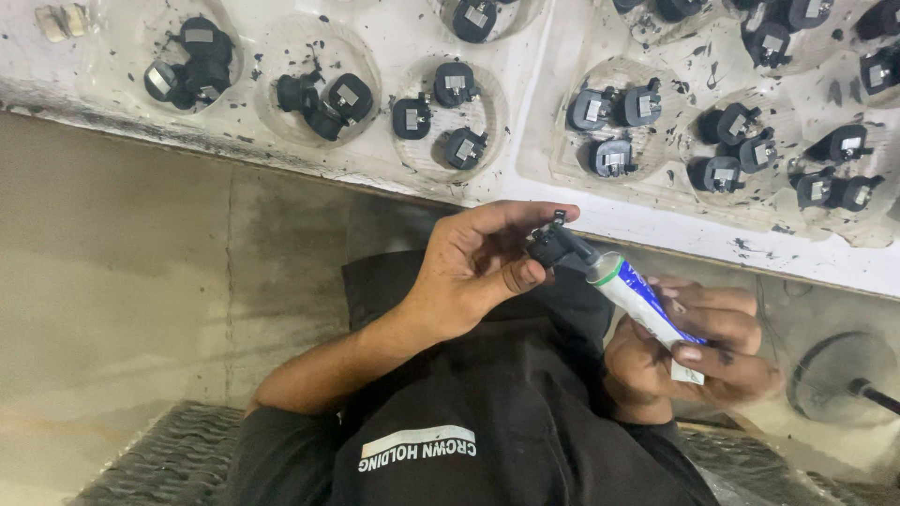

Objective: The person picks black plug-shaped components one at a time from a tray, squeezes adhesive from a tube onto each component, and places the treated component back into the tray. Near the end, the person wipes the adhesive tube nozzle with a cloth.

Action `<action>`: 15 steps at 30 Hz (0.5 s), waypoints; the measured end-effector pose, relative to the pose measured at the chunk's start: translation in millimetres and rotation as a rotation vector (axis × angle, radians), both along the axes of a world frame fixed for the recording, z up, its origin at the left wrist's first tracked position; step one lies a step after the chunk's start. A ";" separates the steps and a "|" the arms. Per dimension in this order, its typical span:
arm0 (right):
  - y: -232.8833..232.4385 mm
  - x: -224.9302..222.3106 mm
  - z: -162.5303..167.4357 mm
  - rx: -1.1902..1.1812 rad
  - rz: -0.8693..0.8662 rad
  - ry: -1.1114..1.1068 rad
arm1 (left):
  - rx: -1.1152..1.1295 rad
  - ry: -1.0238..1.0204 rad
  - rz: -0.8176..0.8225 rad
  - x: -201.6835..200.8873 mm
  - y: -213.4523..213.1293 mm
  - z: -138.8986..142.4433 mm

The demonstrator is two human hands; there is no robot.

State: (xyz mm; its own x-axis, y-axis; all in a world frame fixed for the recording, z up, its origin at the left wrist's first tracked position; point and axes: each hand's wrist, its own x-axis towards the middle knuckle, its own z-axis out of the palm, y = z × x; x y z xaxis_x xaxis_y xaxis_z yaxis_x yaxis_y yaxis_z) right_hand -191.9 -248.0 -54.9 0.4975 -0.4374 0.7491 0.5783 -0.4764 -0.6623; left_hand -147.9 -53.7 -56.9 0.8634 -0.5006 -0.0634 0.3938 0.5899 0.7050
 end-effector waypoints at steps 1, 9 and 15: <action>-0.6 0.9 -1.5 0.002 0.011 -0.014 | 0.001 0.004 -0.006 -0.1 -0.2 -1.6; -4.2 -6.2 -4.2 -0.003 0.000 0.076 | -0.047 0.043 -0.002 1.6 -2.2 -7.8; -3.8 -7.7 -1.8 0.005 0.028 0.093 | -0.062 0.038 -0.030 6.3 1.3 -3.4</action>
State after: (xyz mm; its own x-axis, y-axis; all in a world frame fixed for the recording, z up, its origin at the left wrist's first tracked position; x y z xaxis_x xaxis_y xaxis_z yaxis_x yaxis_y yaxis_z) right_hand -199.5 -251.8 -56.7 0.5774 -0.4257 0.6967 0.5270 -0.4574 -0.7163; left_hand -141.6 -52.5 -60.3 0.8457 -0.5298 -0.0643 0.4377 0.6196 0.6515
